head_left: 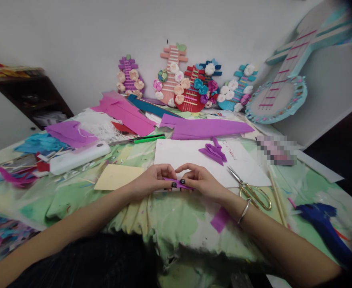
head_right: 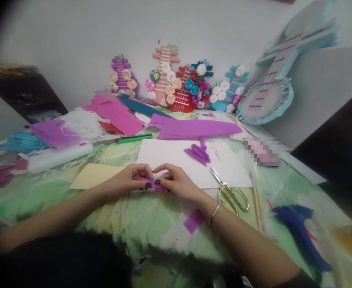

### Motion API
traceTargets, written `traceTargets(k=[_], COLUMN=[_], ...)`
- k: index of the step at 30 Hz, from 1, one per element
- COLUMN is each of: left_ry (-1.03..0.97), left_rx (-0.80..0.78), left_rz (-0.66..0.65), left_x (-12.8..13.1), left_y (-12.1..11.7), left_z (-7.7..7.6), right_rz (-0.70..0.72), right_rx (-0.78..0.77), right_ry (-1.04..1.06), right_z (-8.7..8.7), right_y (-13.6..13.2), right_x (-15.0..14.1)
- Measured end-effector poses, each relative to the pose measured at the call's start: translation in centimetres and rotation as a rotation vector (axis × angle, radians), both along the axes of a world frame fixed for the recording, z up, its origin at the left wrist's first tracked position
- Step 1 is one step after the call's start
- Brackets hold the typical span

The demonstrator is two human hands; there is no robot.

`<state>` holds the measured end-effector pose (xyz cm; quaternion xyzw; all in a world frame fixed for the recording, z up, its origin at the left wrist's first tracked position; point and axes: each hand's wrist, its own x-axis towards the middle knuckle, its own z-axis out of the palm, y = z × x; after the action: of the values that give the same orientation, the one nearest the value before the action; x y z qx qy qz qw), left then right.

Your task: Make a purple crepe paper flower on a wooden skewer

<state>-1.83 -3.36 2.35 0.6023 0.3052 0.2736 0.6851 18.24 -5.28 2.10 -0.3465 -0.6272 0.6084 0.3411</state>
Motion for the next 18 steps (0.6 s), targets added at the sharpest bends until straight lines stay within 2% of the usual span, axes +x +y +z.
traceTargets(k=[6,18], left_ry=[-0.038,-0.046], left_rx=[-0.086,-0.062], left_rz=[0.025,0.090], left_x=[0.06,0.06], left_y=[-0.06,0.24], left_z=[0.14,-0.38], right_rz=[0.000,-0.035], right_rx=[0.016,0.068], right_ry=[-0.020,-0.044], right_z=[0.03,-0.27], right_y=[-0.03,-0.01], right_x=[-0.04,0.05])
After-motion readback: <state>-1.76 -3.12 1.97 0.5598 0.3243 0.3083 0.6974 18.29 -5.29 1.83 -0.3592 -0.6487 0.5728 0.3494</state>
